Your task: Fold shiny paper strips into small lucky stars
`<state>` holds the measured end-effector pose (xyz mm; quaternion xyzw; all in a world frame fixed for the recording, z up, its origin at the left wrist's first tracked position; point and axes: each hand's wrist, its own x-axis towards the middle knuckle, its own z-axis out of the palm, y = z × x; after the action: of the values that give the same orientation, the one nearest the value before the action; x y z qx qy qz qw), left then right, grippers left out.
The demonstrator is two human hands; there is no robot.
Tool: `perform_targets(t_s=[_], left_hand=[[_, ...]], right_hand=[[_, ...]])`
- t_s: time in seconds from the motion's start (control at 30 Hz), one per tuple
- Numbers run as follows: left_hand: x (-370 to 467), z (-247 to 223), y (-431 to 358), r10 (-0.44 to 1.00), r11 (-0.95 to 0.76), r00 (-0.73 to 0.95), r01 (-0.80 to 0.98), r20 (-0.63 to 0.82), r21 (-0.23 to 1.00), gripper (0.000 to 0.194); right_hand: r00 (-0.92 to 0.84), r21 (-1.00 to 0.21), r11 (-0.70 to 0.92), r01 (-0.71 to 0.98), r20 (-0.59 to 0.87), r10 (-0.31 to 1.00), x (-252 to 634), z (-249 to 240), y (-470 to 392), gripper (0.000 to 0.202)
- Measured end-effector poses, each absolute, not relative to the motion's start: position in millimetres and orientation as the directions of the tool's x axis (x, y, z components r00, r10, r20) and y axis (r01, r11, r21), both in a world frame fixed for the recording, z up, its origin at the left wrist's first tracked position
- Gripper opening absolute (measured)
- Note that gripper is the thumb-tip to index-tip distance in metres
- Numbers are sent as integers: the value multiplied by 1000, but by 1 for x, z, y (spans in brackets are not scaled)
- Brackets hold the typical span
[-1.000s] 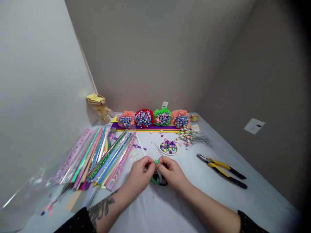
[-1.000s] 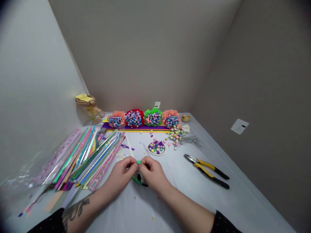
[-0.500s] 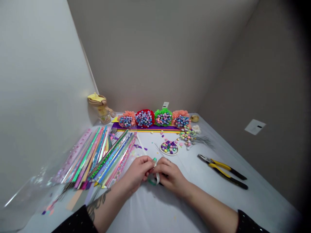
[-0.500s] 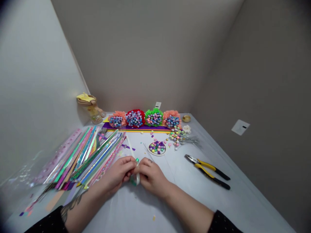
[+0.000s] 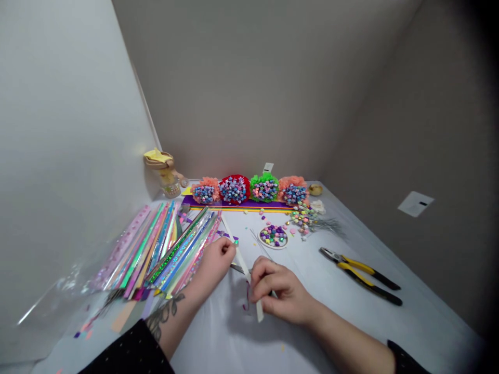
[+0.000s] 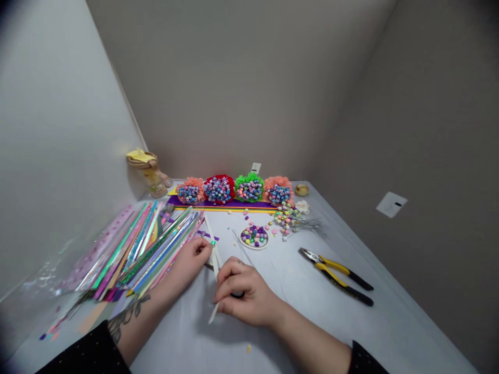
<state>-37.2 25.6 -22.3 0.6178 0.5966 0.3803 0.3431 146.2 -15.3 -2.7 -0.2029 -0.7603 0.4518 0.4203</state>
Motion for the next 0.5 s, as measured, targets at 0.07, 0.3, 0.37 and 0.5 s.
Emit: perform_targets(t_s=[0.07, 0.3, 0.37, 0.5], left_hand=[[-38, -26, 27, 997, -62, -6, 495, 75, 867, 14], [-34, -18, 18, 990, -140, 59, 572, 130, 808, 15], [-31, -12, 12, 984, -177, 96, 590, 149, 787, 16], [-25, -7, 2, 970, -242, 157, 601, 184, 762, 15]], right_hand=[[-573, -908, 396, -136, 398, 716, 148, -4, -14, 19], [-460, -940, -319, -124, -230, 857, 138, -21, -7, 35], [-465, -899, -427, -93, -340, 818, 135, -22, -5, 34], [-468, -854, -513, -87, -419, 778, 134, -21, -2, 32]])
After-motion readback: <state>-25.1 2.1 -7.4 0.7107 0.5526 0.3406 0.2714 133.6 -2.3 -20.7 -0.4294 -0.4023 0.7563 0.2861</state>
